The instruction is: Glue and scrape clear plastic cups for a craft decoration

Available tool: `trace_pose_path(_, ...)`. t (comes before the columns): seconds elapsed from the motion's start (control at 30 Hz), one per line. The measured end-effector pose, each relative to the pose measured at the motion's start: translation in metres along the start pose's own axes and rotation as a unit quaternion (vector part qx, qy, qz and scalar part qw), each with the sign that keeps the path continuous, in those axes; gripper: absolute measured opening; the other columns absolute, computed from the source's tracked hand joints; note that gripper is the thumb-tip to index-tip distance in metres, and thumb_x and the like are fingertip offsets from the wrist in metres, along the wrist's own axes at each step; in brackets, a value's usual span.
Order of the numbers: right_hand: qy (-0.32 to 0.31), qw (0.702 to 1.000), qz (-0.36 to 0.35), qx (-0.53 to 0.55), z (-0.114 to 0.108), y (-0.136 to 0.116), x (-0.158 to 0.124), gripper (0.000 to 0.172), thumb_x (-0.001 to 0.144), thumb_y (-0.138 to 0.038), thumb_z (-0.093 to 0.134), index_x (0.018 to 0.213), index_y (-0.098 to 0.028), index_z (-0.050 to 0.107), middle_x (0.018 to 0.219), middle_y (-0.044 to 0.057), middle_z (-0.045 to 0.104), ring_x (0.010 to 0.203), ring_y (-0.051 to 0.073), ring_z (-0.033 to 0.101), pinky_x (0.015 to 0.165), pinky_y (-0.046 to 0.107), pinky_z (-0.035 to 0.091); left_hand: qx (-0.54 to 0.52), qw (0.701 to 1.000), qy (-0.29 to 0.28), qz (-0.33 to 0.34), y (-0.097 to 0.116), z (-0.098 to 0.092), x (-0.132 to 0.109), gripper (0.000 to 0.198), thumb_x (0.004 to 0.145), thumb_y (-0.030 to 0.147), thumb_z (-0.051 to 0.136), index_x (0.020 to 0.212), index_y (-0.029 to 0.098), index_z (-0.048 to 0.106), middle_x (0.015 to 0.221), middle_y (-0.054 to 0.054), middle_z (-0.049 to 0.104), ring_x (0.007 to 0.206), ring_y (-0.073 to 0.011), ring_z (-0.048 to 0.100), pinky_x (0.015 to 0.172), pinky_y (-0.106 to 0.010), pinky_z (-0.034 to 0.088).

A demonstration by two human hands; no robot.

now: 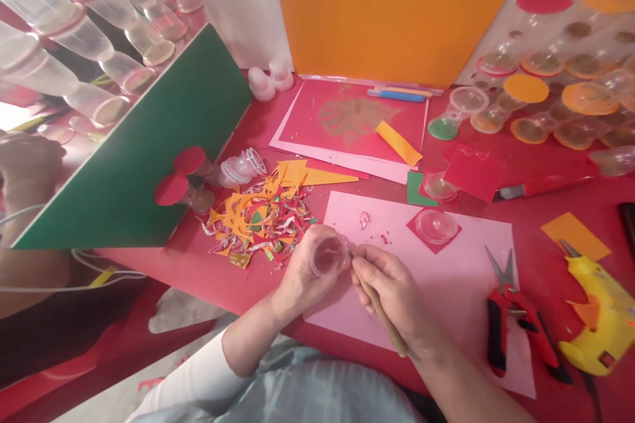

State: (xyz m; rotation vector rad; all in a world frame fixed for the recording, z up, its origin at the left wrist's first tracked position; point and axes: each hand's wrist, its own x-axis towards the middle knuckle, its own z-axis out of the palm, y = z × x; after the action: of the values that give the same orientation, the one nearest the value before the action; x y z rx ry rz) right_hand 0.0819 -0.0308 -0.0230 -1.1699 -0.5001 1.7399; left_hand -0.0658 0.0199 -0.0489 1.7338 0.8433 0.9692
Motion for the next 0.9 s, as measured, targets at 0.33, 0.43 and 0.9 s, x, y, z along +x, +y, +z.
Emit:
trace_pose_path(0.33,0.007,1.000,0.004,0.006,-0.002,0.001,0.000,0.033,0.077,-0.047,0.070,0.066,-0.021,0.052,0.052,-0.008,0.049,0.037,0.006,0.038,0.033,0.018,0.030,0.022,0.999,0.011,0.021,-0.001,0.002,0.002,0.027,0.089,0.018,0.064,0.111,0.025,0.051,0.095,-0.001,0.060,0.079,-0.0125,0.064,0.070,-0.025,0.056)
trace_pose_path(0.43,0.005,1.000,0.007,0.005,-0.002,0.000,0.000,0.031,0.077,-0.047,0.069,0.068,-0.021,0.053,0.053,-0.008,0.050,0.037,0.006,0.038,0.033,0.018,0.030,0.035,0.999,0.007,0.018,-0.001,0.002,0.003,0.026,0.088,0.018,0.065,0.110,0.025,0.051,0.095,-0.002,0.060,0.080,-0.0129,0.064,0.069,-0.025,0.056)
trace_pose_path(0.9,0.005,1.000,0.019,-0.011,-0.011,0.006,0.000,0.027,0.083,-0.045,0.064,0.075,-0.021,0.056,0.052,-0.007,0.052,0.037,0.007,0.039,0.035,0.019,0.029,0.003,1.000,-0.015,-0.025,0.004,0.001,0.008,0.024,0.086,0.017,0.064,0.104,0.023,0.050,0.088,-0.001,0.065,0.076,-0.0133,0.066,0.068,-0.027,0.055)
